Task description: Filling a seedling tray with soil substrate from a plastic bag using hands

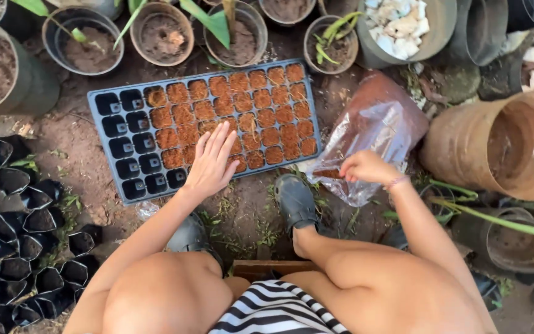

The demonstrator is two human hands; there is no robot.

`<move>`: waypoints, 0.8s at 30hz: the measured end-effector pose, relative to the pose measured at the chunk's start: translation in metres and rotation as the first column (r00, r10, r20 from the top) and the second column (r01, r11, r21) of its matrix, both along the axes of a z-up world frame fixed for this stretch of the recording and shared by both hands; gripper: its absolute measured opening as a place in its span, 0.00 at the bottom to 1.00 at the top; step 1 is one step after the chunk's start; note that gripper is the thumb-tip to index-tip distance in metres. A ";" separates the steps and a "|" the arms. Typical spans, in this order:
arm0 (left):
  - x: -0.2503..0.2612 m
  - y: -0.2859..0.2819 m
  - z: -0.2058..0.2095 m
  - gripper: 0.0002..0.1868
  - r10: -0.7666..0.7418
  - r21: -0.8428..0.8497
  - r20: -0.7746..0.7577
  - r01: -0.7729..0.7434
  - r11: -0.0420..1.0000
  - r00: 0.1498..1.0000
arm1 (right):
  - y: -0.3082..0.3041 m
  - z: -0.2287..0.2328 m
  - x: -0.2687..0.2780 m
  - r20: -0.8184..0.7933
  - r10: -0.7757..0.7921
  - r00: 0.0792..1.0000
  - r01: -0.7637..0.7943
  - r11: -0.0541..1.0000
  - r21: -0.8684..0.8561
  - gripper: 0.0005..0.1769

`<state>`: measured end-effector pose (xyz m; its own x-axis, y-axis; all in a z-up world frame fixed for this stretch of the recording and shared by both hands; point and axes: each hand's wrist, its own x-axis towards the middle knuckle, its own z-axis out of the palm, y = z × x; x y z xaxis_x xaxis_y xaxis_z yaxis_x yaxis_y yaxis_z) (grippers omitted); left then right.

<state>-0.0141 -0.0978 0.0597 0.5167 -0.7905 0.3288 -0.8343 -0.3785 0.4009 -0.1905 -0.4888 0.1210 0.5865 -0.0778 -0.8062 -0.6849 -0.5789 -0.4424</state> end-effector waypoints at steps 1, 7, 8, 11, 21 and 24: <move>-0.002 -0.001 0.001 0.38 -0.009 0.002 0.001 0.009 1.000 1.000 | 0.003 -0.015 -0.011 0.001 -0.009 1.000 0.009 1.000 0.002 0.15; -0.010 -0.007 0.002 0.37 -0.034 0.033 0.012 0.033 0.999 0.999 | 0.018 -0.111 -0.052 0.263 0.304 0.915 -0.181 0.896 -0.405 0.13; -0.011 -0.008 0.002 0.35 -0.035 0.050 -0.009 0.036 0.998 0.999 | 0.020 -0.124 -0.056 0.281 0.369 0.886 -0.177 0.830 -0.529 0.14; -0.014 -0.009 0.004 0.35 -0.039 0.077 -0.008 0.039 0.996 0.999 | 0.028 -0.131 -0.053 0.276 0.455 0.847 -0.166 0.719 -0.675 0.15; -0.015 0.005 0.004 0.35 -0.004 0.138 -0.006 0.005 0.990 1.000 | 0.036 -0.163 -0.039 0.113 0.482 0.869 -0.257 0.635 -0.729 0.16; -0.015 0.008 0.006 0.35 0.000 0.141 -0.018 0.002 0.990 1.000 | 0.031 -0.170 -0.044 0.164 0.555 0.815 -0.245 0.588 -0.771 0.12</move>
<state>-0.0294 -0.0899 0.0654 0.5208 -0.8288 0.2047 -0.8278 -0.4316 0.3585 -0.2347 -0.4577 -0.0489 0.9202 -0.1946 -0.3397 -0.1848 -0.9809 0.0615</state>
